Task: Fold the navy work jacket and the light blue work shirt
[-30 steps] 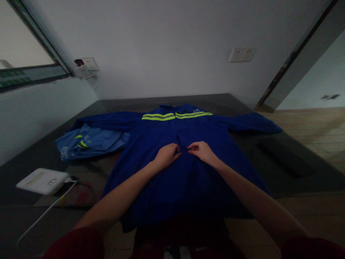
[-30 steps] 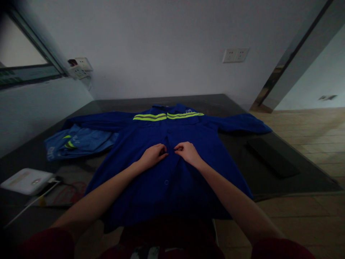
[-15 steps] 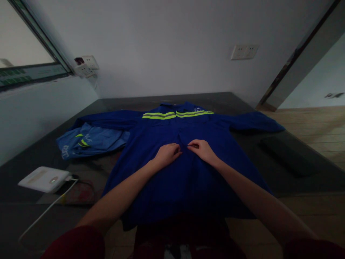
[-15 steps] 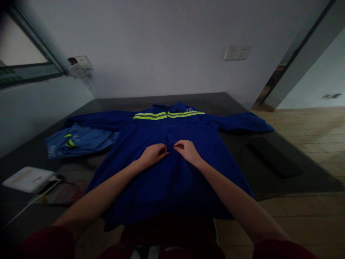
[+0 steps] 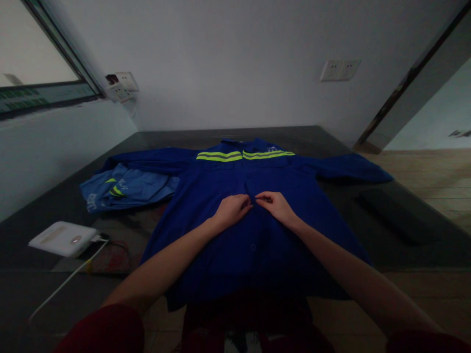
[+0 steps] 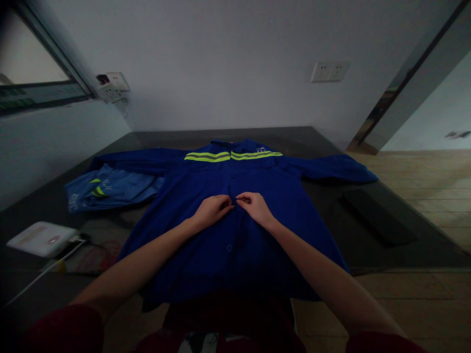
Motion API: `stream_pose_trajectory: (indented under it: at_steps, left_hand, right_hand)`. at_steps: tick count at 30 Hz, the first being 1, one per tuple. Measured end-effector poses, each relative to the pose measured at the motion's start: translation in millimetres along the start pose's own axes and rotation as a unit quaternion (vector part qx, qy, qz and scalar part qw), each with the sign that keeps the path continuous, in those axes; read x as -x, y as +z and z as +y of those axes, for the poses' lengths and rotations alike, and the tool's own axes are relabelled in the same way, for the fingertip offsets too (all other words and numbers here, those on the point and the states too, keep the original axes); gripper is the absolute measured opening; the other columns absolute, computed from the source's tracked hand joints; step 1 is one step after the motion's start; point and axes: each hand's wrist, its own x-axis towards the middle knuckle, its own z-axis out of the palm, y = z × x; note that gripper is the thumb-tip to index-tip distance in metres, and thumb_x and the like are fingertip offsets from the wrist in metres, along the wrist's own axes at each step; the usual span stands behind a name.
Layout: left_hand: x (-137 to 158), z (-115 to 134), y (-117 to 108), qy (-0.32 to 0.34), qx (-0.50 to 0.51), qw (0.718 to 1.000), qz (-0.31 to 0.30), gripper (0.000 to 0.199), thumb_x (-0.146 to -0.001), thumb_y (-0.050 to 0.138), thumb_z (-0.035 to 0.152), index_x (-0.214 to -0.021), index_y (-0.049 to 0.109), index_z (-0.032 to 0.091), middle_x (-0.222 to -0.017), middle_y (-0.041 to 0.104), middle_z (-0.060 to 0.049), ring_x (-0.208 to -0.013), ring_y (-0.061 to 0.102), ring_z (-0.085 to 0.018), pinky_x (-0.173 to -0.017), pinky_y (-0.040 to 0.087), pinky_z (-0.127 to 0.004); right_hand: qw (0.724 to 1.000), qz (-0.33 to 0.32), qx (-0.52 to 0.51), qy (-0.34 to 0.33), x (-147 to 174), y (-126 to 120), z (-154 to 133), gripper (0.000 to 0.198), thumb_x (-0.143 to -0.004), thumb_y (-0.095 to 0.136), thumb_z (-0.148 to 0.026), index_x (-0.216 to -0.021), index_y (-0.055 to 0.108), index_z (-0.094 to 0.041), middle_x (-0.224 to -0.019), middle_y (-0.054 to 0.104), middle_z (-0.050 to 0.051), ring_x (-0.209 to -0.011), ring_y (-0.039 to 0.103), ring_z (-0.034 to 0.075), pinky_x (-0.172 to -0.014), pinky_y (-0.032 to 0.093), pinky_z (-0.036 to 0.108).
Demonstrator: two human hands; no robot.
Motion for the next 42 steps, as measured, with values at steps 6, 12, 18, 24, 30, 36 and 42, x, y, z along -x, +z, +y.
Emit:
stream_pose_trajectory:
  at_steps: [6, 12, 18, 24, 30, 36, 42]
  left_hand:
    - [0.0, -1.8, -2.7, 0.000, -0.015, 1.000, 0.006, 0.021, -0.090, 0.051, 0.038, -0.089, 0.063, 0.020, -0.084, 0.068, -0.002, -0.075, 0.061, -0.016, -0.062, 0.039, -0.023]
    - [-0.6, -2.5, -0.7, 0.017, -0.032, 0.999, -0.011, 0.022, -0.092, 0.047, 0.036, -0.086, 0.063, 0.021, -0.082, 0.069, -0.001, -0.073, 0.061, -0.016, -0.059, 0.036, -0.024]
    - [-0.1, 0.0, 4.0, 0.035, -0.049, 0.998, -0.001, 0.011, -0.087, 0.052, 0.028, -0.085, 0.059, 0.019, -0.083, 0.067, -0.002, -0.073, 0.060, -0.016, -0.063, 0.036, -0.026]
    - [1.1, 2.8, 4.2, 0.033, -0.033, 0.999, 0.014, 0.008, -0.087, 0.050, 0.025, -0.087, 0.057, 0.020, -0.079, 0.064, 0.000, -0.072, 0.059, -0.015, -0.066, 0.035, -0.027]
    - [1.1, 5.4, -1.5, 0.055, -0.014, 0.997, 0.047, 0.012, -0.089, 0.046, 0.025, -0.088, 0.056, 0.020, -0.077, 0.062, 0.000, -0.070, 0.057, -0.014, -0.068, 0.035, -0.027]
    - [-2.3, 4.7, -1.4, 0.075, 0.004, 0.996, 0.055, 0.010, -0.088, 0.047, 0.023, -0.088, 0.057, 0.019, -0.074, 0.061, 0.001, -0.068, 0.055, -0.014, -0.070, 0.036, -0.027]
    - [-4.8, 4.8, 3.3, 0.074, 0.023, 0.995, 0.058, 0.011, -0.088, 0.047, 0.024, -0.086, 0.057, 0.019, -0.072, 0.061, 0.002, -0.067, 0.055, -0.013, -0.069, 0.035, -0.027]
  right_hand:
    - [0.998, 0.016, 0.057, -0.032, 2.0, 1.6, -2.9, 0.018, -0.078, 0.061, -0.022, -0.090, 0.072, -0.016, -0.083, 0.073, 0.006, -0.072, 0.066, 0.018, -0.068, 0.050, 0.028]
    - [0.995, 0.022, 0.085, -0.039, 2.8, 3.5, -4.1, 0.017, -0.078, 0.060, -0.020, -0.089, 0.071, -0.015, -0.080, 0.072, 0.006, -0.069, 0.065, 0.016, -0.065, 0.048, 0.027]
    - [0.992, -0.016, 0.123, -0.021, 0.6, 3.5, -1.8, 0.017, -0.071, 0.066, -0.018, -0.088, 0.070, -0.016, -0.075, 0.069, 0.004, -0.065, 0.061, 0.015, -0.061, 0.045, 0.025]
    - [0.994, -0.022, 0.108, -0.015, 0.9, 0.7, -1.3, 0.008, -0.072, 0.066, -0.021, -0.078, 0.067, -0.016, -0.068, 0.066, 0.002, -0.061, 0.058, 0.014, -0.058, 0.041, 0.025]
    - [0.997, 0.032, 0.069, -0.030, 3.5, 0.3, -7.1, 0.008, -0.074, 0.061, -0.023, -0.078, 0.064, -0.016, -0.066, 0.064, 0.001, -0.059, 0.057, 0.014, -0.057, 0.042, 0.024]
    - [0.992, 0.074, 0.081, -0.057, 4.9, 0.4, -10.0, 0.011, -0.076, 0.058, -0.022, -0.083, 0.064, -0.016, -0.068, 0.064, 0.001, -0.060, 0.057, 0.014, -0.059, 0.042, 0.024]
    - [0.987, 0.044, 0.139, -0.070, 5.3, 2.0, -8.2, 0.014, -0.077, 0.057, -0.019, -0.085, 0.067, -0.016, -0.071, 0.066, 0.003, -0.063, 0.058, 0.015, -0.061, 0.043, 0.026]
